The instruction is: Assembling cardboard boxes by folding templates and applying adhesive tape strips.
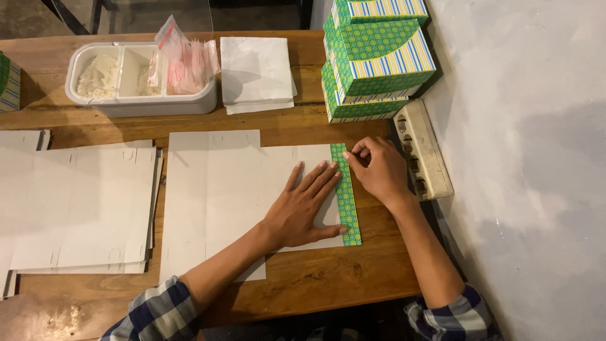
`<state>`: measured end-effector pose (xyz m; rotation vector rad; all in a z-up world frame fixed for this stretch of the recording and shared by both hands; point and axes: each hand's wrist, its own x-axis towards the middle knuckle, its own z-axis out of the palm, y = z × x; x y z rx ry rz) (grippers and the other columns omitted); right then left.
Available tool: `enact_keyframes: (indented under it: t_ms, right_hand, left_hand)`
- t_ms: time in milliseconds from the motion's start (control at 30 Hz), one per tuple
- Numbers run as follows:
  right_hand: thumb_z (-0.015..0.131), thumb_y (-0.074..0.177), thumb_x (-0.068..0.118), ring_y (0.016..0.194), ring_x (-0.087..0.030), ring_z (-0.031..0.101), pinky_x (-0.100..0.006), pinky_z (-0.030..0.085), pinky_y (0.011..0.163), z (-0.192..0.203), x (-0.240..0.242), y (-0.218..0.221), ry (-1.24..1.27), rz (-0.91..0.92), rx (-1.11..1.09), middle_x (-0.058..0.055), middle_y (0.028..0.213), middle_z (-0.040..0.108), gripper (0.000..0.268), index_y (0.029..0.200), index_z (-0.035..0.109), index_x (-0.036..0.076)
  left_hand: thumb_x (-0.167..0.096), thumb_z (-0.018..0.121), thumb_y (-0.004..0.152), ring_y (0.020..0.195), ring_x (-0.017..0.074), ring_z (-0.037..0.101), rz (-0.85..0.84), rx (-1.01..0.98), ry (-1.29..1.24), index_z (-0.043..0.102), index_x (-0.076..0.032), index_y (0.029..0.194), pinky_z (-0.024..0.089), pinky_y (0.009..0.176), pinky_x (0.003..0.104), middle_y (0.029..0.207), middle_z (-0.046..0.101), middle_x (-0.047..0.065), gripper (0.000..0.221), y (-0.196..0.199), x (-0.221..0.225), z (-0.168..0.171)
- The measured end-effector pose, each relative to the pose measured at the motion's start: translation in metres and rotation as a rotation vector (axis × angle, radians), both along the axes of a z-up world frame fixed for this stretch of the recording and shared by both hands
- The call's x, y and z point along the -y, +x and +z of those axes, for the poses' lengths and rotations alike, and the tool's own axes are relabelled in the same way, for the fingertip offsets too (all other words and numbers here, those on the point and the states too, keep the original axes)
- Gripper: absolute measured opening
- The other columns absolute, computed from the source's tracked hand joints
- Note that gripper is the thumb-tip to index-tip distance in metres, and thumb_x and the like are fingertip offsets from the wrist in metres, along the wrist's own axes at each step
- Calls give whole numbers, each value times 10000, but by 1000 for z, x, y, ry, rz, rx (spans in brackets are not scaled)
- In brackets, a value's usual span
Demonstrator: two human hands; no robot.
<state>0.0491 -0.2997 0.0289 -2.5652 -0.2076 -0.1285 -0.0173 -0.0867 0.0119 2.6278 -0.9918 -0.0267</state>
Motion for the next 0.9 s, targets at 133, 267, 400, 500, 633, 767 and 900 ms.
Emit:
enact_keyframes:
  t_ms: [133,267,400,500,633,767,900]
  right_hand:
    - [723,945,358,973,-315,658,-454,578,772,1,-2,-10,-44,-14,15,-59,872,624,199,979,671,169]
    - [718,948,326,1042,-346,648,-481,580,809,11,-2,-28,-57,2,-14,-90,944,618,246,1102,676,138]
    - [702,960,332,1080,-318,643,-445,592,802,11,0,-42,-88,-1,-45,-64,990,600,290,1187,687,152]
    - [709,954,335,1080,-327,639,-456,589,799,13,0,-53,-77,-8,-61,-70,1009,589,313,1207,686,151]
    - [713,955,313,1049,-345,648,-464,583,801,7,4,-70,-64,9,-32,-80,986,587,305,1205,696,140]
    - [736,934,363,1023,-333,654,-482,550,823,0,10,-90,-99,3,8,-60,977,586,326,1198,702,174]
    - [748,922,330,1030,-298,661,-465,534,854,-1,10,-108,-68,-14,35,-35,998,586,298,1186,710,198]
  left_hand:
    - [-786,425,893,1589,302,151,-7,-18,-20,262,-78,1626,-5,1245,611,1702,229,140,1032,1,0,0]
    - [-801,421,889,1589,289,159,8,-1,-10,277,-89,1623,9,1247,608,1700,240,131,1033,0,0,0]
    - [-809,416,886,1590,290,156,1,-10,-9,279,-87,1622,7,1248,611,1699,243,132,1040,1,0,3]
    - [-805,427,882,1589,288,163,5,-23,-14,281,-91,1621,5,1250,610,1699,244,133,1038,0,0,3]
    - [-800,435,888,1590,283,160,4,-9,-3,283,-93,1623,4,1249,605,1700,244,128,1031,0,0,3]
    - [-813,430,883,1588,288,167,1,-9,-9,270,-86,1625,15,1249,611,1698,244,136,1051,0,1,1]
    - [-807,441,889,1589,288,164,-1,3,-6,270,-81,1625,17,1250,606,1700,244,135,1048,0,0,0]
